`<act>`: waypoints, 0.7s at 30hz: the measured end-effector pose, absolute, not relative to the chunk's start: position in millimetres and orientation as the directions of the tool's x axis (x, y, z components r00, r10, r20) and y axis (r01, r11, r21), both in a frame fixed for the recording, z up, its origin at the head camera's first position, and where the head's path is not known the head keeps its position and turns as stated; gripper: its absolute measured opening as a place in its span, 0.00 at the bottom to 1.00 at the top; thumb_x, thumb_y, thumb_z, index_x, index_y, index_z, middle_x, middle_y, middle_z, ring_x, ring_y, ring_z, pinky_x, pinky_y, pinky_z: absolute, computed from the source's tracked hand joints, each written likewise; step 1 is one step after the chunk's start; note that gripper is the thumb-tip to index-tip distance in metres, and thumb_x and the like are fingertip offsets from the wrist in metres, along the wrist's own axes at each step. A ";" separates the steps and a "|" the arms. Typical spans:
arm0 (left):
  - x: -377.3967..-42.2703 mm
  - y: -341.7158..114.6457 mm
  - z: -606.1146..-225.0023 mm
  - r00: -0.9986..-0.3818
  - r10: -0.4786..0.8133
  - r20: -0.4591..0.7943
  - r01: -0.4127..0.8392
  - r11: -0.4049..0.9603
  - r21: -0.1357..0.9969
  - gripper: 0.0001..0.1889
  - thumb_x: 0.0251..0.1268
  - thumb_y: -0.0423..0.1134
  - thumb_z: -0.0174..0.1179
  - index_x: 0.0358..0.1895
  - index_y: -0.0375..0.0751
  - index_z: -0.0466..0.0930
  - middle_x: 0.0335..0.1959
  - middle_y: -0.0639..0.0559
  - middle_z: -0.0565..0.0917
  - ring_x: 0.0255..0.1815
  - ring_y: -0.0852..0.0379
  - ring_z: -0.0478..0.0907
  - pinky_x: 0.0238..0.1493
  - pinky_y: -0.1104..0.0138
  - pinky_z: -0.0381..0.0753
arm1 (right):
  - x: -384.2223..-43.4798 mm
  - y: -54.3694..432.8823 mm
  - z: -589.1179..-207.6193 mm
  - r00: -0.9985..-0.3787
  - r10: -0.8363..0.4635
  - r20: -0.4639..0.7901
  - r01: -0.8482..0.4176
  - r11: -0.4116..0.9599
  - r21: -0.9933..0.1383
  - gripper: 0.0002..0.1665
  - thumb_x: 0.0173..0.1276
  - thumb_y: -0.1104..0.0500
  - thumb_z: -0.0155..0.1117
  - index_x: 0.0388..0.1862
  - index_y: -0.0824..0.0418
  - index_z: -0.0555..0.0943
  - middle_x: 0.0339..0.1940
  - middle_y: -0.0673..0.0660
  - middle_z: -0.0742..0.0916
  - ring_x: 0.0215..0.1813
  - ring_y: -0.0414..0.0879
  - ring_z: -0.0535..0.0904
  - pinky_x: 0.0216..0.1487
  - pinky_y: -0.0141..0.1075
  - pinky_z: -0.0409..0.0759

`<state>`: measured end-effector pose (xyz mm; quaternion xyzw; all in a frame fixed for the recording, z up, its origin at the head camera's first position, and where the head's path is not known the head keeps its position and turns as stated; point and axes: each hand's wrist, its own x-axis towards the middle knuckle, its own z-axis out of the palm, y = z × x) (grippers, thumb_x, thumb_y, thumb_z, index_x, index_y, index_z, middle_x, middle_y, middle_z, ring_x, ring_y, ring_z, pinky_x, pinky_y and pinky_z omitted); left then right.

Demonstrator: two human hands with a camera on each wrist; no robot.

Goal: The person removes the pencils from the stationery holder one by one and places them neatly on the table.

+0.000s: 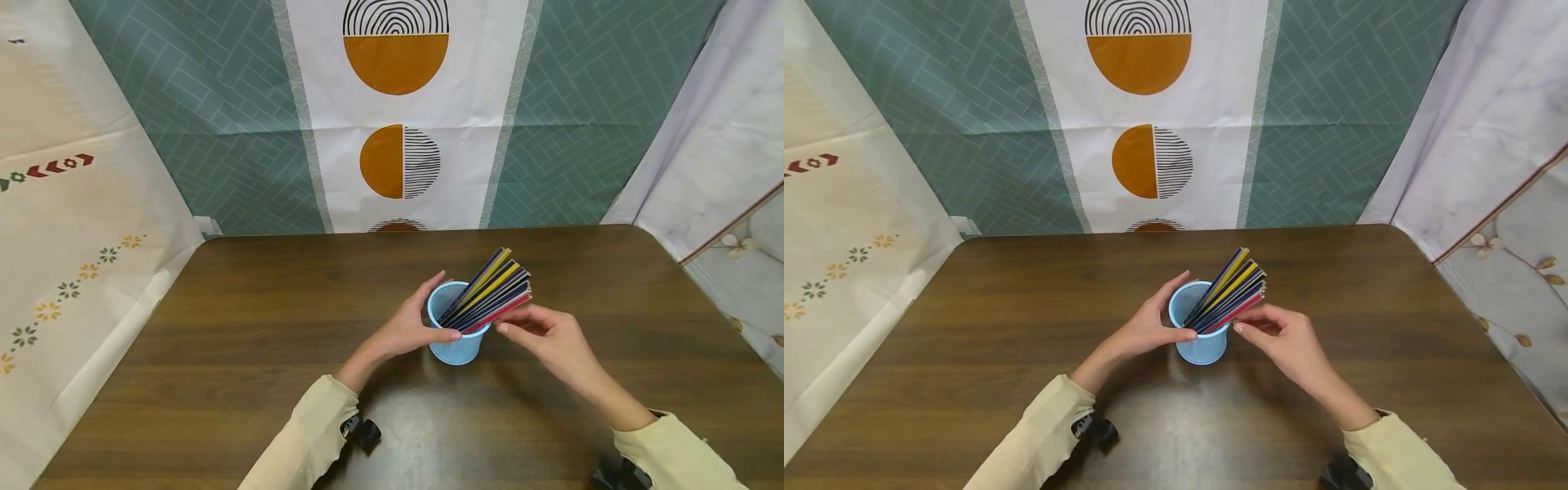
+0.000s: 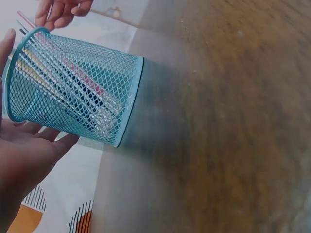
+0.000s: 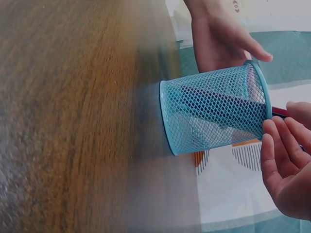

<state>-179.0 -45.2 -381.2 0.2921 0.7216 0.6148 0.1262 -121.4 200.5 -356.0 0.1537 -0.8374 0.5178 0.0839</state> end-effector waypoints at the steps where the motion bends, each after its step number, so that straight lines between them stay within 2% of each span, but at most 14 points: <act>1: -179.0 -45.2 -381.6 -0.799 0.576 0.171 0.265 0.082 0.961 0.51 0.54 0.37 0.72 0.77 0.38 0.46 0.67 0.40 0.67 0.63 0.51 0.68 0.60 0.64 0.69 | -121.5 200.1 -356.0 -0.940 -0.169 0.296 -0.340 0.413 -0.845 0.10 0.60 0.64 0.71 0.42 0.65 0.86 0.36 0.53 0.88 0.33 0.41 0.82 0.34 0.30 0.79; 4: -179.1 -45.4 -382.9 -0.802 0.576 0.160 0.270 0.111 0.956 0.48 0.54 0.36 0.71 0.76 0.41 0.51 0.62 0.41 0.71 0.59 0.52 0.70 0.57 0.63 0.72 | -121.6 198.7 -355.9 -0.948 -0.157 0.278 -0.318 0.396 -0.862 0.11 0.60 0.64 0.71 0.42 0.66 0.85 0.35 0.53 0.88 0.33 0.43 0.83 0.35 0.31 0.80; 11: -179.9 -50.6 -384.9 -0.802 0.569 0.178 0.286 0.105 0.952 0.45 0.54 0.37 0.71 0.74 0.41 0.54 0.60 0.41 0.72 0.56 0.51 0.72 0.56 0.61 0.74 | -124.2 191.9 -355.5 -0.961 -0.137 0.242 -0.276 0.362 -0.890 0.12 0.61 0.63 0.71 0.41 0.68 0.84 0.33 0.54 0.87 0.31 0.46 0.83 0.34 0.36 0.82; 21: -180.1 -54.9 -392.5 -0.816 0.533 0.224 0.295 0.050 0.954 0.44 0.54 0.34 0.70 0.73 0.39 0.54 0.63 0.40 0.70 0.57 0.49 0.70 0.57 0.60 0.71 | -129.2 183.1 -355.0 -0.963 -0.107 0.248 -0.270 0.369 -0.889 0.10 0.61 0.63 0.71 0.38 0.69 0.85 0.28 0.55 0.87 0.29 0.46 0.82 0.31 0.35 0.81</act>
